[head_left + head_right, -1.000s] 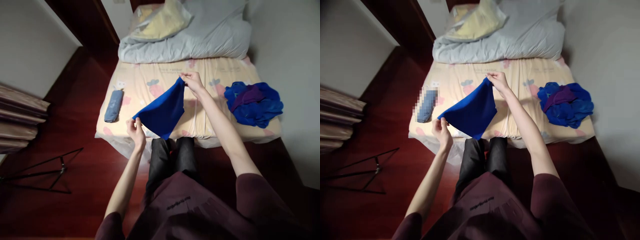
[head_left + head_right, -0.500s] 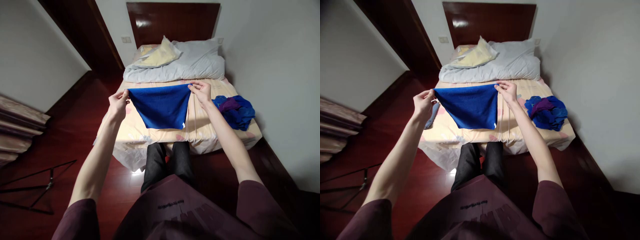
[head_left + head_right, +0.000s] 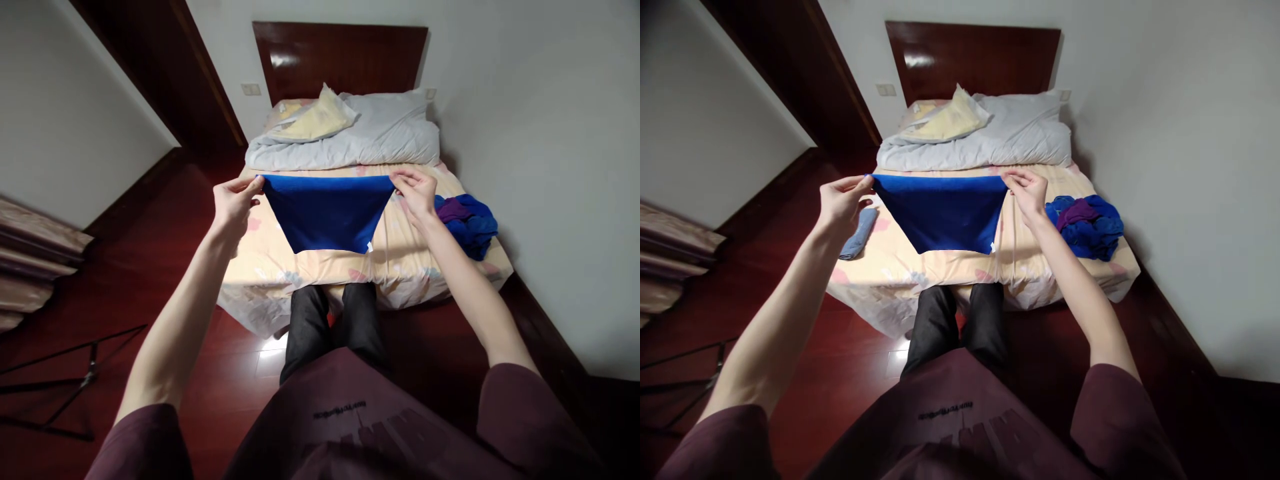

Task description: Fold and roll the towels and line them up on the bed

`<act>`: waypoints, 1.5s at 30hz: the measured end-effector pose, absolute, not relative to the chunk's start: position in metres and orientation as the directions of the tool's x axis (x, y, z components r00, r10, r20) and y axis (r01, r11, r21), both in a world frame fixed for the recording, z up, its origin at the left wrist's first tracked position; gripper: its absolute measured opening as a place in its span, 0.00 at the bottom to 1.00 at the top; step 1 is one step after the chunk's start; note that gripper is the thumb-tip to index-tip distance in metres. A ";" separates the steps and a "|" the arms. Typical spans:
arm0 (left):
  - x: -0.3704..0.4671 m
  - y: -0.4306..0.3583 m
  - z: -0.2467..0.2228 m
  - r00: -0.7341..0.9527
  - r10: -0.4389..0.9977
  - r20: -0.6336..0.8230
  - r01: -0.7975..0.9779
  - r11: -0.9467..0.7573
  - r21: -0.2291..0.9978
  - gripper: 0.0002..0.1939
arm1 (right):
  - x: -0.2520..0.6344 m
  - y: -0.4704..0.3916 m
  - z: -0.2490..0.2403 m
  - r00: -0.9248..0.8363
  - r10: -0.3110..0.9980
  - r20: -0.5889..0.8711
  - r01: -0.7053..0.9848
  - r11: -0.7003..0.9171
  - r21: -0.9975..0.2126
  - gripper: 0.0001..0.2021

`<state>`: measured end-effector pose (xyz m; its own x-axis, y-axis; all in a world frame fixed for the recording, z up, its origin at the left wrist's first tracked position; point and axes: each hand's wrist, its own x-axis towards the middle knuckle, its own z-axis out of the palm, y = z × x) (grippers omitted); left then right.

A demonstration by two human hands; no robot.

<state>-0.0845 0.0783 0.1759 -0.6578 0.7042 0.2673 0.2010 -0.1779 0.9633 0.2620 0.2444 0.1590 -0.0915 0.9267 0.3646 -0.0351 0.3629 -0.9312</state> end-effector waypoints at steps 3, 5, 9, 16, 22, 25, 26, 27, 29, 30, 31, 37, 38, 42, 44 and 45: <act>-0.081 0.058 0.176 -0.635 0.739 0.225 0.171 -0.150 0.974 0.19 | 0.277 0.227 0.158 -0.118 0.952 0.283 -0.031 0.281 -0.959 0.26; -0.079 0.045 0.176 -0.617 0.758 0.213 0.148 -0.154 0.977 0.18 | 0.288 0.214 0.158 -0.140 0.961 0.238 -0.031 0.236 -0.971 0.25; -0.077 0.026 0.175 -0.560 0.796 0.230 0.109 -0.205 0.973 0.16 | 0.305 0.190 0.157 -0.163 0.965 0.206 -0.050 0.200 -0.978 0.24; -0.094 0.028 0.159 -0.510 0.856 0.084 0.105 -0.035 0.994 0.15 | 0.319 0.190 0.141 -0.218 0.970 0.106 -0.067 0.094 -0.993 0.23; -0.112 0.093 0.124 -0.496 0.868 -0.018 0.071 0.062 0.996 0.17 | 0.291 0.251 0.110 -0.231 0.973 -0.010 -0.046 -0.021 -0.999 0.24; -0.116 0.137 0.118 -0.519 0.854 -0.013 0.083 0.066 0.994 0.16 | 0.264 0.293 0.093 -0.208 0.978 0.001 -0.036 -0.007 -0.999 0.24; -0.117 0.152 0.119 -0.532 0.846 0.011 0.096 0.047 0.994 0.15 | 0.255 0.307 0.088 -0.192 0.981 0.023 -0.044 0.015 -0.999 0.25; -0.120 0.167 0.120 -0.550 0.834 0.045 0.113 0.021 0.993 0.15 | 0.247 0.320 0.084 -0.172 0.983 0.056 -0.057 0.047 -0.997 0.25; -0.127 0.192 0.122 -0.588 0.798 0.130 0.156 -0.046 0.987 0.14 | 0.232 0.344 0.078 -0.127 0.980 0.156 -0.082 0.146 -0.986 0.27; -0.132 0.203 0.121 -0.605 0.774 0.186 0.189 -0.087 0.978 0.14 | 0.227 0.353 0.076 -0.105 0.972 0.212 -0.088 0.204 -0.975 0.27; -0.138 0.211 0.119 -0.616 0.747 0.249 0.234 -0.129 0.964 0.14 | 0.224 0.361 0.074 -0.088 0.959 0.268 -0.087 0.261 -0.962 0.28; -0.165 0.200 0.050 -0.478 0.729 0.490 0.533 -0.203 0.822 0.17 | 0.231 0.364 0.029 -0.170 0.887 0.429 -0.023 0.431 -0.902 0.31; -0.165 0.190 0.030 -0.455 0.758 0.466 0.549 -0.174 0.818 0.18 | 0.234 0.358 0.014 -0.196 0.890 0.413 0.001 0.421 -0.907 0.31; -0.150 0.147 -0.063 -0.468 0.846 0.257 0.515 0.024 0.857 0.18 | 0.248 0.325 -0.065 -0.268 0.929 0.256 0.112 0.294 -0.949 0.30; -0.138 0.127 -0.108 -0.504 0.856 0.118 0.458 0.150 0.876 0.18 | 0.253 0.305 -0.105 -0.292 0.946 0.143 0.168 0.198 -0.966 0.29; -0.133 0.118 -0.128 -0.515 0.856 0.038 0.422 0.215 0.881 0.18 | 0.255 0.294 -0.124 -0.302 0.950 0.081 0.202 0.146 -0.968 0.28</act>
<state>-0.1326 0.1177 -0.1283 -0.5152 0.8563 0.0376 0.4222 0.2154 0.8806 0.2552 0.2945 -0.1238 -0.3024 0.9498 0.0806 0.2019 0.1465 -0.9684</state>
